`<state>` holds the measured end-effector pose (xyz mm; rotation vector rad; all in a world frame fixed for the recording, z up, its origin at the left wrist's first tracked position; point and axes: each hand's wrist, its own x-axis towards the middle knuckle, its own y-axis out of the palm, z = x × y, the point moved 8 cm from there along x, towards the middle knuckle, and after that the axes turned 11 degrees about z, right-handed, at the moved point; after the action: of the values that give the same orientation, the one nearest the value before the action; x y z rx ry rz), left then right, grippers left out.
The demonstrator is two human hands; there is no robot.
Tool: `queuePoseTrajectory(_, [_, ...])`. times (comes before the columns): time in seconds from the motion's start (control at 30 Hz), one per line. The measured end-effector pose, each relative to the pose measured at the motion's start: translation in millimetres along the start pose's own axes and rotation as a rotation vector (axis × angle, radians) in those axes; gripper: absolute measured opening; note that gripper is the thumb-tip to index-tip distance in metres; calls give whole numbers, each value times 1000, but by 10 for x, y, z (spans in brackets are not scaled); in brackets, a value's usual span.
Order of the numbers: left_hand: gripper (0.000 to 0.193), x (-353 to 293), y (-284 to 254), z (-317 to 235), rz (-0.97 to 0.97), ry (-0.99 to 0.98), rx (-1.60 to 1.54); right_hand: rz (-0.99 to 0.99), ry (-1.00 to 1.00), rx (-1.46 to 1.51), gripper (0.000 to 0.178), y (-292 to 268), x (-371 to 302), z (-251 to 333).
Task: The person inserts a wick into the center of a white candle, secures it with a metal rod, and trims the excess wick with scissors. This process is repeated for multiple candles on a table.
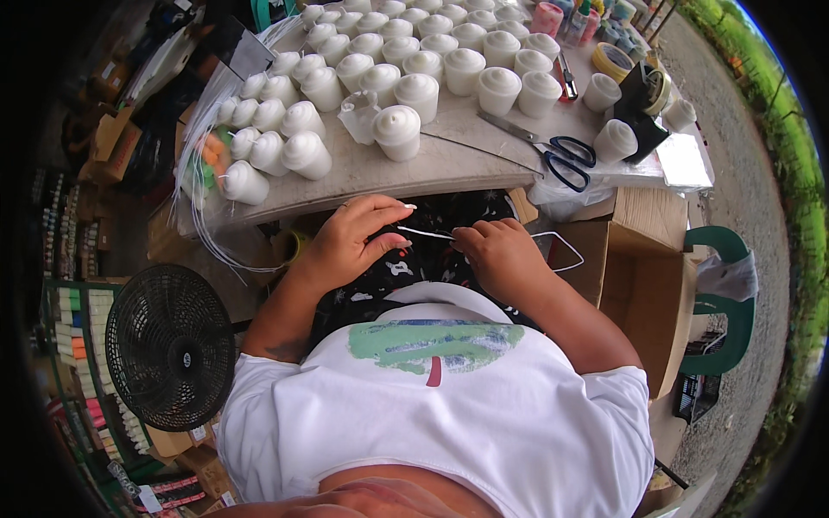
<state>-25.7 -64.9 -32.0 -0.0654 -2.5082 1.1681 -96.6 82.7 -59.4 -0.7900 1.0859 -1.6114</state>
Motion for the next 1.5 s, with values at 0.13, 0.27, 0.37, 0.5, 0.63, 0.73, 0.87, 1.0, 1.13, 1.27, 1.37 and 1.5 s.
queuePoseTrajectory(0.13, [16, -45, -16, -199, -42, 159, 282, -13, -48, 23, 18, -38, 5, 75])
queuePoseTrajectory(0.27, [15, -54, -33, -262, -7, 214, 311, -66, -84, 110, 15, -113, -16, 97])
queuePoseTrajectory(0.37, [16, -65, -88, -278, -13, 246, 327, 19, 130, 321, 11, -185, -28, 7])
queuePoseTrajectory(0.5, [18, -74, -157, -314, -40, 286, 409, -80, 36, 427, 9, -317, -84, 1])
queuePoseTrajectory(0.63, [22, -60, -170, -383, -6, 338, 467, -113, 23, 493, 8, -362, -120, -58])
queuePoseTrajectory(0.73, [21, -20, -167, -422, 21, 384, 514, -102, 60, 584, 7, -387, -143, -98])
queuePoseTrajectory(0.87, [21, 20, -176, -484, 37, 430, 577, -39, 47, 656, 6, -335, -197, -184])
queuePoseTrajectory(1.0, [25, 64, -212, -426, -13, 461, 583, -86, 80, 726, 5, -402, -238, -220])
queuePoseTrajectory(1.13, [52, 226, -378, -48, -110, 193, 677, -218, 179, 843, 4, -497, -362, -441])
queuePoseTrajectory(1.27, [89, 512, -313, 343, -251, -160, 761, -512, 115, 1019, 7, -649, -481, -533])
queuePoseTrajectory(1.37, [97, 671, -95, 510, -257, -244, 771, -626, 24, 899, 6, -723, -563, -499])
queuePoseTrajectory(1.5, [75, 668, 77, 369, -361, -158, 711, -681, 13, 782, 6, -800, -641, -501])
